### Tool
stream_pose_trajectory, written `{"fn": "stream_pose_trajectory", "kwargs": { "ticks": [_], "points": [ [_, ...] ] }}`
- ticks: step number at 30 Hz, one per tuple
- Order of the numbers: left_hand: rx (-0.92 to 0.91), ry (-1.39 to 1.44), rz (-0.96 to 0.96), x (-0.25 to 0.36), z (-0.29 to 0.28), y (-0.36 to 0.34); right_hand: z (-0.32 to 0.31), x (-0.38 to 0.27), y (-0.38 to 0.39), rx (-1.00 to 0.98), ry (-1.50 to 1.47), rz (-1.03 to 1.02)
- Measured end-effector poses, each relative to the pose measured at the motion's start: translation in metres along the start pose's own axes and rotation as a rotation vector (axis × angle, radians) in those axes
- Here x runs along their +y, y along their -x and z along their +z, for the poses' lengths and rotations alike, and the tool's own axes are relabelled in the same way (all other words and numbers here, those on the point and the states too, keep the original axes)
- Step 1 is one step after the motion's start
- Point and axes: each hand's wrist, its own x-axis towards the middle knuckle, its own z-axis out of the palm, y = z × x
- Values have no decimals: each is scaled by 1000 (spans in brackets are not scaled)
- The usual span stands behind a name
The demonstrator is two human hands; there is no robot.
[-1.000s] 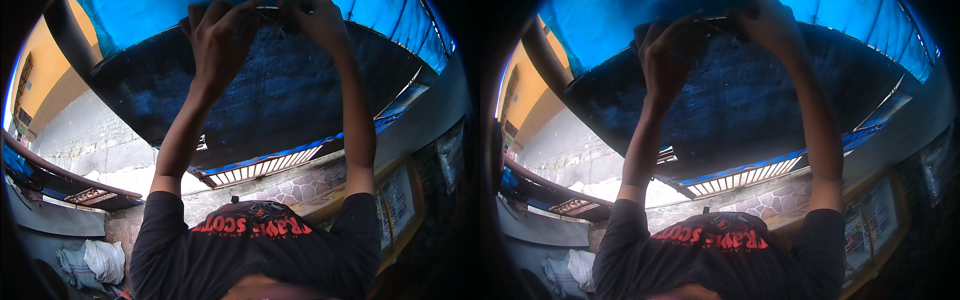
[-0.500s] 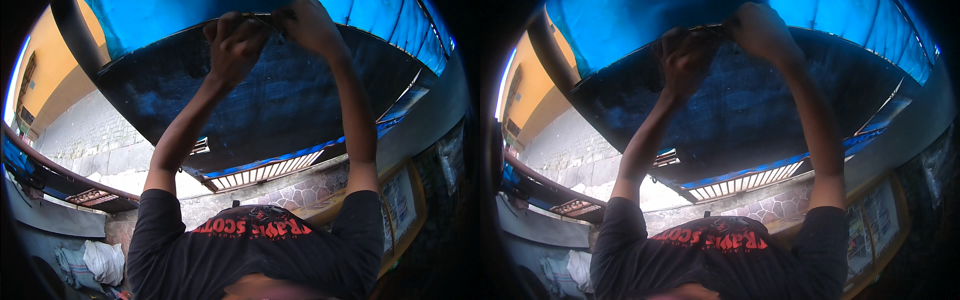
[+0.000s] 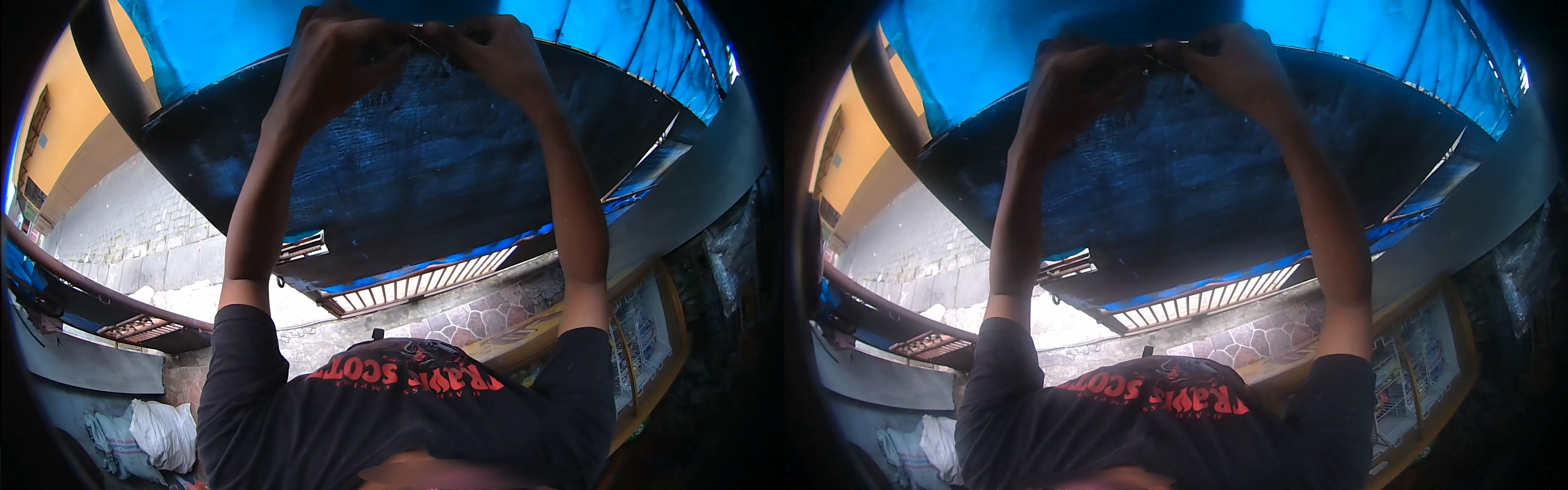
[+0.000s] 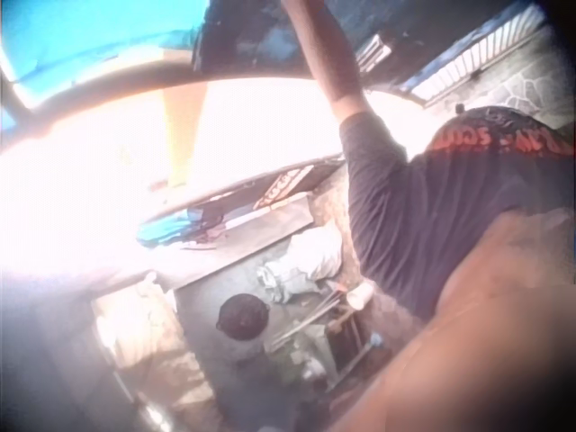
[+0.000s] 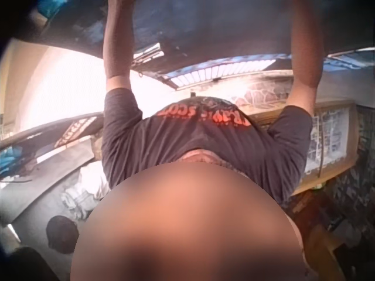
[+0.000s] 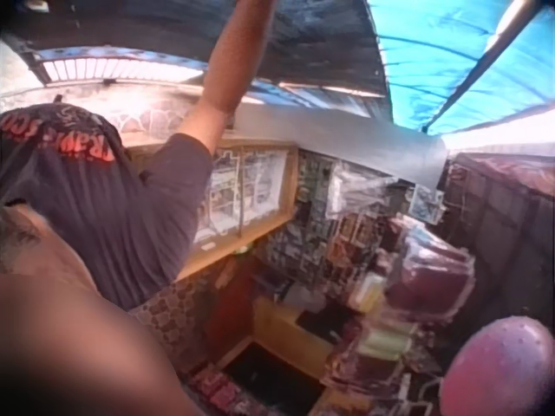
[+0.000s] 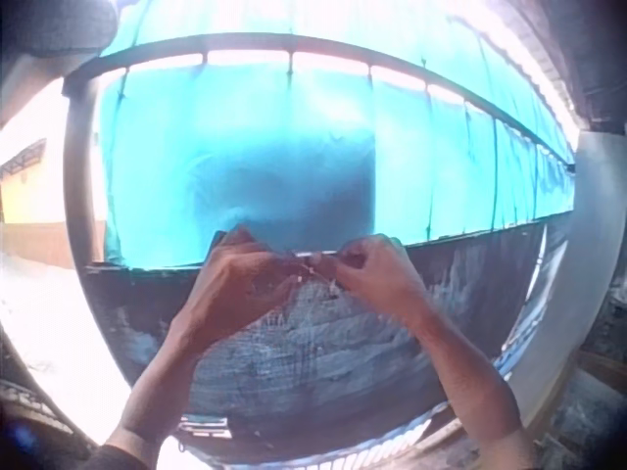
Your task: The person uses a small tool to scrape and adjust the edge of a large, curved, dark metal structure. They repeatedly scrape along the seam where the metal meets a blue surface, occasionally pausing to inspect the area.
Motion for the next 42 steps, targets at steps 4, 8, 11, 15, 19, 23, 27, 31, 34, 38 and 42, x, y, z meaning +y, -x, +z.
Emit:
{"fn": "stream_pose_trajectory", "kwargs": {
  "ticks": [4,8,11,15,19,23,27,31,34,38,42],
  "points": [
    [-37,-137,-31,-13,5,-7,-8,-35,-6,-143,-106,60],
    [61,-307,157,15,5,-26,-12,-43,2,-143,-397,142],
    [122,-291,117,6,14,-22,11,9,-6,70,6,-240],
    [191,-376,-30,10,21,-13,0,-6,-5,-14,31,-137],
    [333,-295,-54,18,27,-10,-8,-4,-9,-81,-3,-128],
    [255,-352,-64,24,23,-18,-7,-6,-12,-14,111,-280],
    [197,-391,-42,23,29,-23,-41,-47,4,-151,-15,-22],
    [239,-495,-88,36,42,-15,-26,-24,-11,51,138,-147],
    [218,-544,-6,35,41,1,-26,-45,-21,-25,118,-58],
    [255,-427,67,1,58,12,-12,-58,-21,61,225,-113],
    [233,-360,-135,42,44,13,-6,-69,-15,89,253,-200]
  ]
}}
